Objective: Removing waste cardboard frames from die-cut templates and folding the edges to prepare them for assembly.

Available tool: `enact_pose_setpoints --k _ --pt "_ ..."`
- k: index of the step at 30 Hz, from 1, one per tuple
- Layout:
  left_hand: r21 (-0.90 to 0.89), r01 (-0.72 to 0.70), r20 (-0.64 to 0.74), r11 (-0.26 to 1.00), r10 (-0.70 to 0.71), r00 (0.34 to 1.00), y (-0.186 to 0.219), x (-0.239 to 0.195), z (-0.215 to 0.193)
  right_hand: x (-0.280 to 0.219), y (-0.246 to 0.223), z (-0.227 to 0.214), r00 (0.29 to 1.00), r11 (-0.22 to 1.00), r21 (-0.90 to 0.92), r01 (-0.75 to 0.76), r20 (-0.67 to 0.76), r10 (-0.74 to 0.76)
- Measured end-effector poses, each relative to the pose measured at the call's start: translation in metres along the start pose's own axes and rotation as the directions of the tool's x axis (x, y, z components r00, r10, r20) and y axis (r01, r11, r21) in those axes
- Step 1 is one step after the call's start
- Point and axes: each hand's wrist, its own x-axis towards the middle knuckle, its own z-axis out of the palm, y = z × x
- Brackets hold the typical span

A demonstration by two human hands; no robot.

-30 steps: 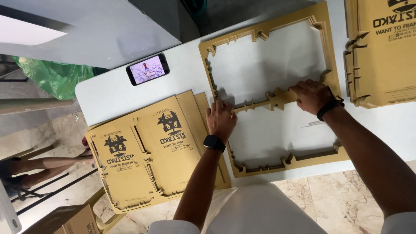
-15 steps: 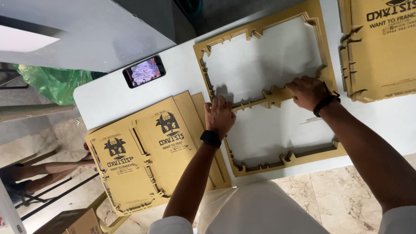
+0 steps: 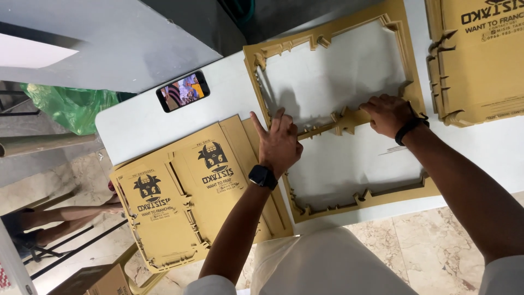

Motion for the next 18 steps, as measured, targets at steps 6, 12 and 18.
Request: enact_pose_setpoints --k 6,12,18 --pt "0.066 -0.008 0.201 0.998 -0.005 0.980 -0.010 0.006 0.024 -0.001 -0.001 -0.003 1.000 1.000 -0.029 -0.002 -0.004 0.002" --pt "-0.041 0.071 0.122 0.997 -0.066 0.990 -0.008 0.000 0.042 -0.002 0.003 0.011 0.999 1.000 -0.001 -0.014 0.049 0.014" --pt "-0.060 -0.021 -0.284 0.998 0.003 0.959 -0.006 -0.001 0.075 0.001 0.006 0.002 0.982 0.997 0.058 -0.041 0.186 0.029"
